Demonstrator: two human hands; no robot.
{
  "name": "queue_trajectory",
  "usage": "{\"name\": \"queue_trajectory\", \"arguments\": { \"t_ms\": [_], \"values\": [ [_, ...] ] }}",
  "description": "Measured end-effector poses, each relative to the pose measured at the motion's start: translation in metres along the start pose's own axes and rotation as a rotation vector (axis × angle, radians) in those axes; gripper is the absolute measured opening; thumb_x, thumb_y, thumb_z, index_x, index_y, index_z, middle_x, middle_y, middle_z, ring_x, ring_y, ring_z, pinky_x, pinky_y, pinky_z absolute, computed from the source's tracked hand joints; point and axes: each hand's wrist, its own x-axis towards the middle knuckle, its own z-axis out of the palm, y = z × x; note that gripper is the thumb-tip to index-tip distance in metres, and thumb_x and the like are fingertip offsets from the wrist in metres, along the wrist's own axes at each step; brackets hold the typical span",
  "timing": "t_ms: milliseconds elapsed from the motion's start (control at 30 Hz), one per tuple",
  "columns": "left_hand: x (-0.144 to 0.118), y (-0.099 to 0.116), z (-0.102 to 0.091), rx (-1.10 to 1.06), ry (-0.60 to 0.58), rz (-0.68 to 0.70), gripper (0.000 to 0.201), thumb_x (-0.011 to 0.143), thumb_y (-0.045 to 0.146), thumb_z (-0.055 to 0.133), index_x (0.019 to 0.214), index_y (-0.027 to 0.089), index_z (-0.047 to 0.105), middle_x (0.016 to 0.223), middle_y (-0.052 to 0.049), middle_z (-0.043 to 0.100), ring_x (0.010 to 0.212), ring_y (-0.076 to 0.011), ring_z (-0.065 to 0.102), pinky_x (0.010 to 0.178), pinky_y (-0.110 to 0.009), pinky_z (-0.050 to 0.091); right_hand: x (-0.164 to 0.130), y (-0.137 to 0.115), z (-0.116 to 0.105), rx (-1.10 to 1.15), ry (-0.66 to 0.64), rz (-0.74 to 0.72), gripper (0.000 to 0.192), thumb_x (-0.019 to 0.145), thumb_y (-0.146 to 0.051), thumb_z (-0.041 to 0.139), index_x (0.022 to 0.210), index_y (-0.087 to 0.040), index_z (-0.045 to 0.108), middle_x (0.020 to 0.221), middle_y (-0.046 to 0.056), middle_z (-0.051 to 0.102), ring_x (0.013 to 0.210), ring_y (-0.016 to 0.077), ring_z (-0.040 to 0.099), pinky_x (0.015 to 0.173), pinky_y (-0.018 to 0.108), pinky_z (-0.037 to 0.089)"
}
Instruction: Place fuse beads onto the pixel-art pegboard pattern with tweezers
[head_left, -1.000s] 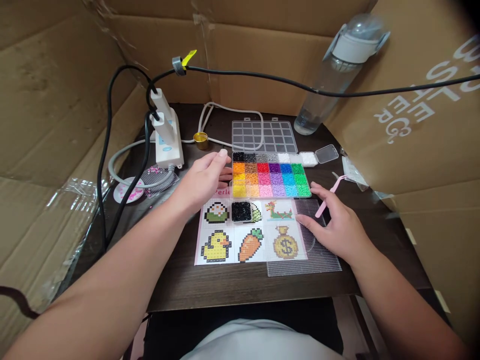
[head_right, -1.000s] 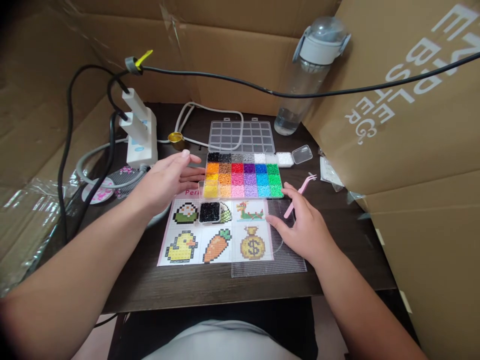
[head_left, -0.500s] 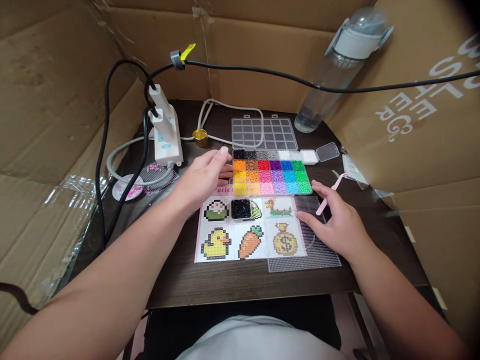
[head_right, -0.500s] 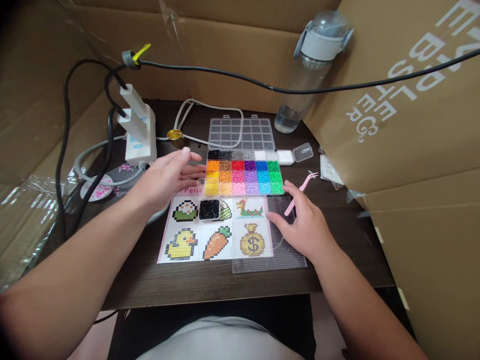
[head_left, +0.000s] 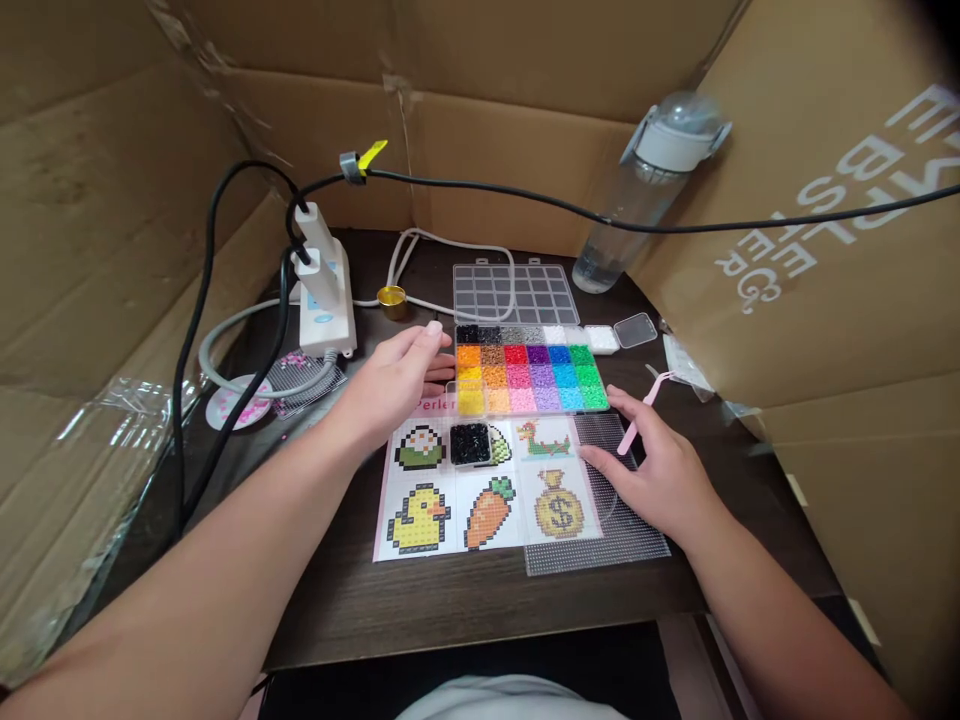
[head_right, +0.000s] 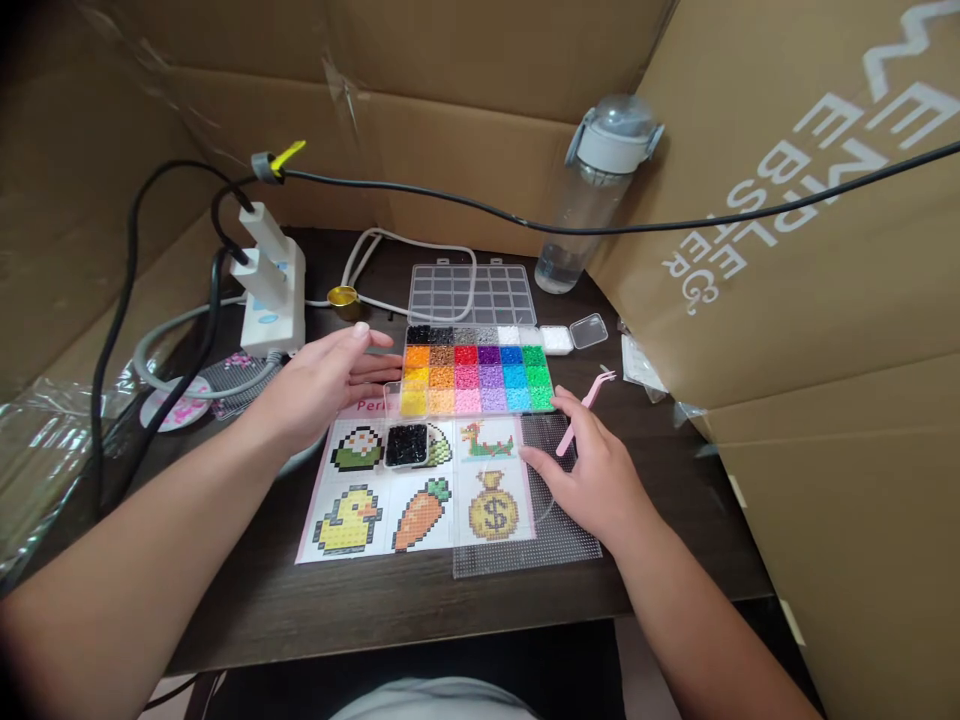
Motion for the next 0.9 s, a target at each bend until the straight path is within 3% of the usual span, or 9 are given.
{"name": "queue_trajectory", "arguments": {
  "t_ms": [433,667,900],
  "values": [
    [0.0013,-0.0011,0.0002,-0.022,-0.01,0.002,0.043,0.083,0.06,0.051,0.096,0.019,0.059,0.095,-0.01,0.071,0.096,-0.0221,0.068,0.075,-0.031,0.051,-0.0016,0.0066,0.0028,0.104,0.013,-0.012,0.055,0.082,-0.041,0.065,0.13,-0.022,0.047,0.141,0.013,0.05,0.128,0.0288,0.05,0.106,0.048,0.044],
    [0.0002,-0.0002,0.0013,-0.02,-0.011,0.002,0.042,0.084,0.059,0.051,0.094,0.02,0.059,0.095,-0.009,0.071,0.096,-0.0219,0.068,0.074,-0.031,0.051,-0.0037,0.0041,0.0054,0.127,0.061,-0.039,0.063,0.081,-0.038,0.066,0.136,-0.02,0.04,0.15,0.016,0.036,0.131,0.0312,0.046,0.105,0.05,0.046],
    [-0.0007,0.0004,0.0021,-0.017,-0.004,0.008,0.042,0.085,0.058,0.05,0.095,0.019,0.06,0.098,-0.01,0.071,0.097,-0.0221,0.068,0.076,-0.032,0.051,-0.0029,0.0036,0.0088,0.183,0.077,-0.021,0.065,0.083,-0.036,0.065,0.139,-0.021,0.037,0.151,0.016,0.034,0.13,0.0313,0.048,0.104,0.05,0.047]
  ]
}}
